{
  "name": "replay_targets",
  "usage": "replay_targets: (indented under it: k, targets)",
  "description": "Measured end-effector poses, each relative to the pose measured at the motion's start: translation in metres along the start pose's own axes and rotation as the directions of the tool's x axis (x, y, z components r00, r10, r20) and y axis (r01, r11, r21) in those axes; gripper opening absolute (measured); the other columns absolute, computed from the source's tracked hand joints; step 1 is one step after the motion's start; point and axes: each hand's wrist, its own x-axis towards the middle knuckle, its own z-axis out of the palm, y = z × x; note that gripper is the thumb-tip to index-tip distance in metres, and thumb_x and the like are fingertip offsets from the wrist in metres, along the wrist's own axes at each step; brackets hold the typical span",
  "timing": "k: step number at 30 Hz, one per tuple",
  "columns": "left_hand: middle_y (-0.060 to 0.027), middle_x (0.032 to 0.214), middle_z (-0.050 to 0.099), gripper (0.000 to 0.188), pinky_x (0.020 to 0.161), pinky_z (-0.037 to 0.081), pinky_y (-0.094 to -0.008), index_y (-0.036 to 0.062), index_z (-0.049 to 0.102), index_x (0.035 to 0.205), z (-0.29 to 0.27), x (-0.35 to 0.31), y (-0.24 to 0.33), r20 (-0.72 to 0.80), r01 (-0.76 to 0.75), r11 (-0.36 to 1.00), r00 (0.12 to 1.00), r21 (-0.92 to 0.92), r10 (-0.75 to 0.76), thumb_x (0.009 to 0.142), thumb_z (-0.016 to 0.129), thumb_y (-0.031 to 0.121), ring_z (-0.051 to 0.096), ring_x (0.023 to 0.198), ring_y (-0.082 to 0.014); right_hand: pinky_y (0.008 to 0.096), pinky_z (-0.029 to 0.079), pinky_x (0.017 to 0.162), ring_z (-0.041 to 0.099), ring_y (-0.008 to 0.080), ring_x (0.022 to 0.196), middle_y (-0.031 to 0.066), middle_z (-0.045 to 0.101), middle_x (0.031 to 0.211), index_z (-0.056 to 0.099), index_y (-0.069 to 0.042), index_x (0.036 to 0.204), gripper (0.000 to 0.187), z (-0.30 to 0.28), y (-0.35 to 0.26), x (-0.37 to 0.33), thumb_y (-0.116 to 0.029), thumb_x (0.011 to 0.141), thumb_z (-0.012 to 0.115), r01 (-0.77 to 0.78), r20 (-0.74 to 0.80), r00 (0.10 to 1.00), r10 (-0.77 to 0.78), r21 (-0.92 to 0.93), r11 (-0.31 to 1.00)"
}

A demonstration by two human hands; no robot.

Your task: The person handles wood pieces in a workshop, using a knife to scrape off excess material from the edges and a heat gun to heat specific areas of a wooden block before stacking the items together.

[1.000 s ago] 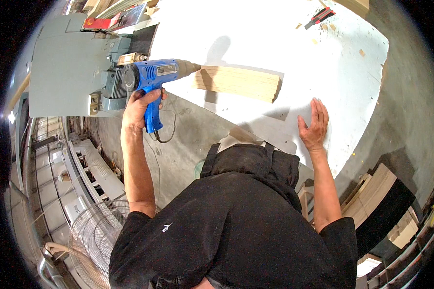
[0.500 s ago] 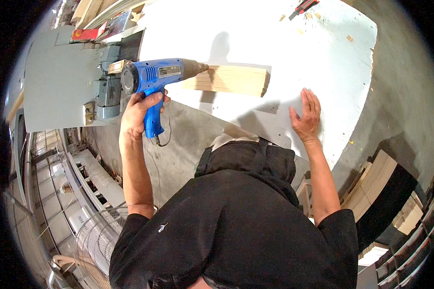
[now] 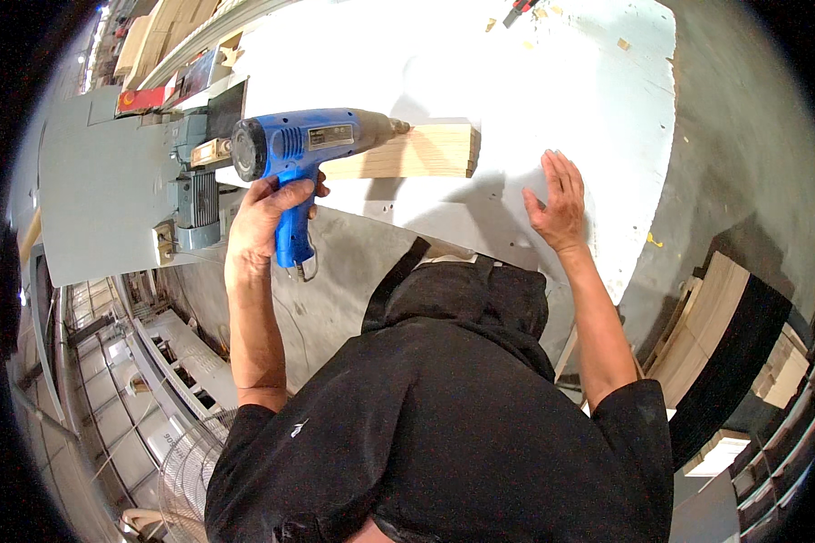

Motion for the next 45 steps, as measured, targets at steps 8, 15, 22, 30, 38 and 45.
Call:
replay_targets:
  k: [8, 15, 22, 30, 38, 45]
  targets:
    - [-0.0132, 0.097, 0.067, 0.034, 0.066, 0.05, -0.0293, -0.0054, 0.062, 0.11, 0.016, 0.009, 0.003, 0.087, -0.001, 1.0, 0.996, 0.025, -0.002, 0.08, 0.068, 0.008, 0.066, 0.088, -0.0215, 0.0443, 0.029, 0.114, 0.039, 0.031, 0.133, 0.0127, 0.047, 0.141, 0.046, -0.003, 0.136, 0.065, 0.002, 0.001, -0.001, -0.021, 0.078, 0.069, -0.017, -0.01, 1.0, 0.017, -0.004, 1.0]
    - [-0.0152, 0.098, 0.067, 0.037, 0.067, 0.051, -0.0296, -0.0061, 0.061, 0.113, 0.037, 0.012, 0.008, 0.132, 0.002, 1.0, 0.991, 0.026, -0.006, 0.079, 0.07, 0.006, 0.066, 0.086, -0.0216, 0.0432, 0.028, 0.115, 0.037, 0.0296, 0.135, 0.0137, 0.046, 0.141, 0.046, -0.002, 0.136, 0.064, 0.001, -0.001, -0.002, -0.02, 0.08, 0.071, -0.037, 0.033, 0.999, 0.039, -0.055, 0.998]
    - [-0.0145, 0.094, 0.069, 0.038, 0.067, 0.05, -0.0289, -0.0049, 0.062, 0.113, 0.05, 0.009, 0.011, 0.177, -0.014, 1.0, 0.984, 0.008, 0.012, 0.078, 0.072, 0.007, 0.064, 0.08, -0.0191, 0.0427, 0.028, 0.115, 0.038, 0.0294, 0.135, 0.0156, 0.047, 0.14, 0.046, 0.002, 0.135, 0.064, 0.0, -0.002, -0.001, -0.02, 0.08, 0.071, -0.012, 0.022, 1.0, 0.013, -0.072, 0.997]
    - [-0.0139, 0.093, 0.069, 0.037, 0.068, 0.05, -0.0281, -0.0058, 0.062, 0.112, 0.032, 0.002, 0.007, 0.128, -0.017, 0.999, 0.992, 0.041, 0.012, 0.079, 0.071, 0.008, 0.063, 0.079, -0.0178, 0.0433, 0.03, 0.113, 0.041, 0.0309, 0.132, 0.015, 0.049, 0.138, 0.049, 0.0, 0.133, 0.061, -0.001, -0.003, 0.001, -0.02, 0.079, 0.07, -0.028, 0.01, 1.0, 0.029, -0.078, 0.997]
    - [-0.0148, 0.092, 0.069, 0.038, 0.066, 0.05, -0.0285, -0.0055, 0.064, 0.108, -0.011, -0.009, -0.015, -0.065, 0.029, 1.0, 0.997, 0.001, -0.029, 0.077, 0.075, 0.015, 0.061, 0.073, -0.016, 0.0438, 0.03, 0.113, 0.041, 0.0315, 0.132, 0.0151, 0.049, 0.138, 0.047, 0.0, 0.134, 0.064, -0.001, -0.005, 0.001, -0.018, 0.077, 0.07, 0.01, 0.004, 1.0, -0.009, -0.061, 0.998]
    - [-0.0147, 0.094, 0.068, 0.039, 0.065, 0.05, -0.029, -0.005, 0.063, 0.109, -0.044, -0.02, -0.026, -0.145, 0.0, 1.0, 0.989, -0.006, -0.001, 0.078, 0.074, 0.017, 0.064, 0.079, -0.0183, 0.0439, 0.03, 0.113, 0.041, 0.0324, 0.132, 0.0153, 0.049, 0.138, 0.046, -0.001, 0.136, 0.066, 0.001, -0.001, 0.0, -0.017, 0.077, 0.071, 0.008, 0.016, 1.0, -0.007, -0.079, 0.997]
